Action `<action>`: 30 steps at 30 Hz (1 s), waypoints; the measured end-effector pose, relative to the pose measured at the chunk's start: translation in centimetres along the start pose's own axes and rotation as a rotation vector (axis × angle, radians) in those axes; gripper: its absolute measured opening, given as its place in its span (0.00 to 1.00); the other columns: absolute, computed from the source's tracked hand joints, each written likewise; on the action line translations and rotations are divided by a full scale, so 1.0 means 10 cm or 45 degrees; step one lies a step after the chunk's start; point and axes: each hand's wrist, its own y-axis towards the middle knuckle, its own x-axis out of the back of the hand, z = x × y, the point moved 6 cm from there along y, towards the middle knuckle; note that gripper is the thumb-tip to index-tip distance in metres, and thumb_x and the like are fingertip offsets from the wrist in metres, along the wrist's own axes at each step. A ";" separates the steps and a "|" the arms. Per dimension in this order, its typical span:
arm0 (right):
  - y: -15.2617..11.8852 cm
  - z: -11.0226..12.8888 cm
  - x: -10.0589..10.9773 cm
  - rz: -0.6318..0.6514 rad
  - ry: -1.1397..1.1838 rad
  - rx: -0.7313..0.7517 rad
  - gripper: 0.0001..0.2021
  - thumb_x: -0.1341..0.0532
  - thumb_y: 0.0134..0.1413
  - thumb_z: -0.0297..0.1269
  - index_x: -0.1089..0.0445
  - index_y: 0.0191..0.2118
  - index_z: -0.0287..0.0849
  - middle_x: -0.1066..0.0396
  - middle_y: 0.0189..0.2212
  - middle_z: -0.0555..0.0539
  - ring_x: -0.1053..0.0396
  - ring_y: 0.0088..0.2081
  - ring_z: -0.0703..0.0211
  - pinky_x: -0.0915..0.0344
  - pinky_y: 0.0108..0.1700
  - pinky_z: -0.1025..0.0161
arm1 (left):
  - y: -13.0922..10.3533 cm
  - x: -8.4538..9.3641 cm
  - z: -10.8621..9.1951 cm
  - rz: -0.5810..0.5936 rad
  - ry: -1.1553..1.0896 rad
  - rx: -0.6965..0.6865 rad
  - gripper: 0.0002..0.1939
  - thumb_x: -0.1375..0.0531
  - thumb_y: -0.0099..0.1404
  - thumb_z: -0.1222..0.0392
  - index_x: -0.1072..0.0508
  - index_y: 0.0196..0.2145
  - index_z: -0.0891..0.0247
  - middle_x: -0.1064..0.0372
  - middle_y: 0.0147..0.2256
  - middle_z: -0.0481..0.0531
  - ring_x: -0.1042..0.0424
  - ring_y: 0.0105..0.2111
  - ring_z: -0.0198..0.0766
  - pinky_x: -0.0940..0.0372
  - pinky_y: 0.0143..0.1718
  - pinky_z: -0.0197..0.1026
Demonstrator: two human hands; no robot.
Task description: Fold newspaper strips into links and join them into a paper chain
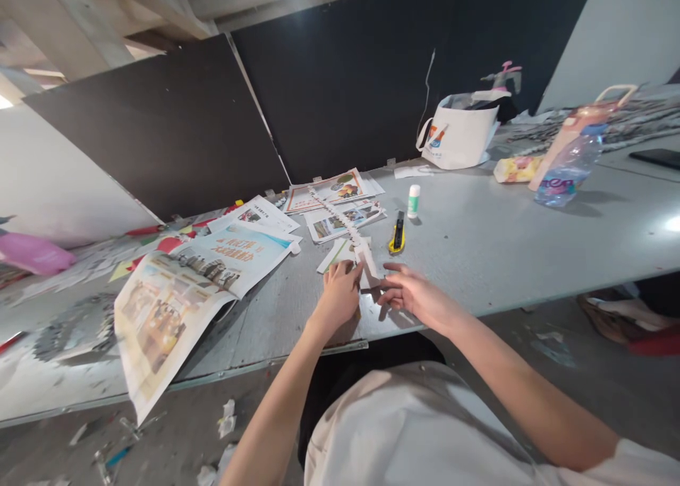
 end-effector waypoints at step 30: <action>-0.01 0.10 -0.22 -0.042 -0.876 0.540 0.22 0.41 0.71 0.46 0.20 0.61 0.45 0.24 0.40 0.44 0.26 0.36 0.51 0.28 0.39 0.56 | -0.17 0.17 -0.18 -0.235 -0.532 0.295 0.20 0.46 0.65 0.76 0.24 0.49 0.62 0.20 0.47 0.62 0.21 0.49 0.50 0.27 0.53 0.48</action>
